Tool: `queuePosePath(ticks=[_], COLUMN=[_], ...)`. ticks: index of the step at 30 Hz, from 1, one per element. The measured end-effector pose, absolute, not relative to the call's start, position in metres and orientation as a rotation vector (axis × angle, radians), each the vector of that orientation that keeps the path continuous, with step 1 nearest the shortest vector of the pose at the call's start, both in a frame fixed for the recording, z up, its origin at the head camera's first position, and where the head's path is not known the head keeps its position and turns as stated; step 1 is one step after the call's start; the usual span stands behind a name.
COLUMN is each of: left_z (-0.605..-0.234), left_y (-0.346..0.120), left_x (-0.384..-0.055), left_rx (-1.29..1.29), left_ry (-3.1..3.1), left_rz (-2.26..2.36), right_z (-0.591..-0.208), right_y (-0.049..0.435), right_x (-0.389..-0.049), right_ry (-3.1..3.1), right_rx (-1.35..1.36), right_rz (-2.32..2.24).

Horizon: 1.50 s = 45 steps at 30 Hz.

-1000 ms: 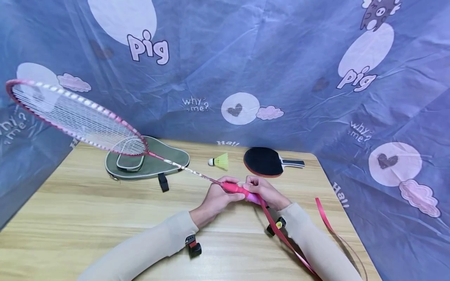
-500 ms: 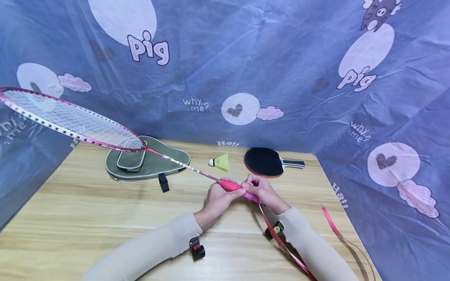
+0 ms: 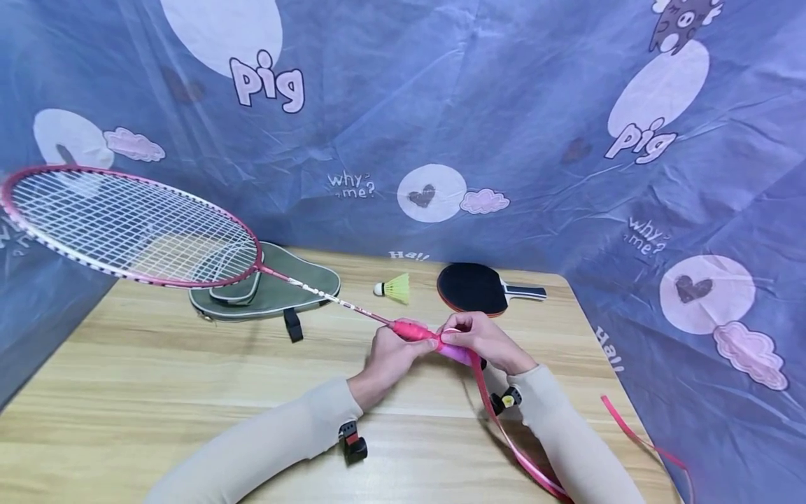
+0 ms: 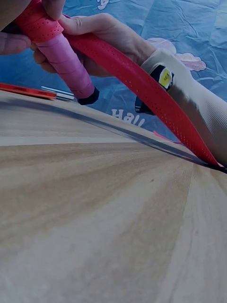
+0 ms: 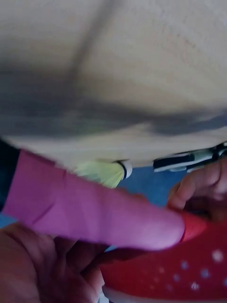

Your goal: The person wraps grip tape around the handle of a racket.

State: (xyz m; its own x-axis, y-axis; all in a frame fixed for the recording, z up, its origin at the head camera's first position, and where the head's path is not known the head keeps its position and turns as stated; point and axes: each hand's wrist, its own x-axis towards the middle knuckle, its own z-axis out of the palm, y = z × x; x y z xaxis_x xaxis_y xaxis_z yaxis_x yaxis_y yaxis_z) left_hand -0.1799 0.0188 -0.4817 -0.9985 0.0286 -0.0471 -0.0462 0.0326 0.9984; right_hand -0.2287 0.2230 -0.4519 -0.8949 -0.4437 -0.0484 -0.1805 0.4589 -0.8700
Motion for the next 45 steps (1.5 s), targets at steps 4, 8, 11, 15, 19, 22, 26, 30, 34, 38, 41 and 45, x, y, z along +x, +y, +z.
queuePosePath(ticks=[4,8,11,15,19,22,26,30,34,38,41,45], left_z=[-0.483,-0.485,-0.486,-0.487,-0.487,-0.487,-0.487,-0.487,-0.487,-0.488,-0.488,-0.488], left_y=[0.019,0.019,0.019,0.020,0.021,0.021,0.022,0.022,0.021,0.020,0.019,0.019], left_x=[-0.180,-0.179,-0.179,-0.178,-0.178,-0.179,-0.180,-0.181,-0.180,-0.181,-0.182,-0.183], left_rx=[-0.022,-0.023,-0.023,0.000,0.035,0.063,0.085,0.098,0.120,0.138,0.149,0.176], left_ry=[2.187,2.163,2.133,2.067,2.015,1.994,1.993,1.999,1.990,1.968,1.949,1.931], left_rz=[2.150,2.135,2.147,2.206,2.244,2.251,2.234,2.200,2.188,2.178,2.171,2.166], right_z=[-0.448,-0.451,-0.454,-0.456,-0.457,-0.457,-0.458,-0.460,-0.466,-0.473,-0.476,-0.478], right_y=[0.225,0.225,0.225,0.227,0.228,0.229,0.230,0.232,0.233,0.234,0.234,0.235], right_x=[-0.230,-0.231,-0.231,-0.232,-0.233,-0.234,-0.235,-0.235,-0.234,-0.234,-0.234,-0.235], right_ry=[2.392,2.369,2.383,2.395,2.396,2.392,2.368,2.334,2.243,2.075,1.899,1.725], right_rx=[-0.530,-0.510,-0.499,-0.490,-0.482,-0.482,-0.478,-0.476,-0.446,-0.434,-0.461,-0.485], right_rz=[-1.402,-1.400,-1.378,-1.364,-1.374,-1.374,-1.381,-1.406,-1.464,-1.528,-1.577,-1.616])
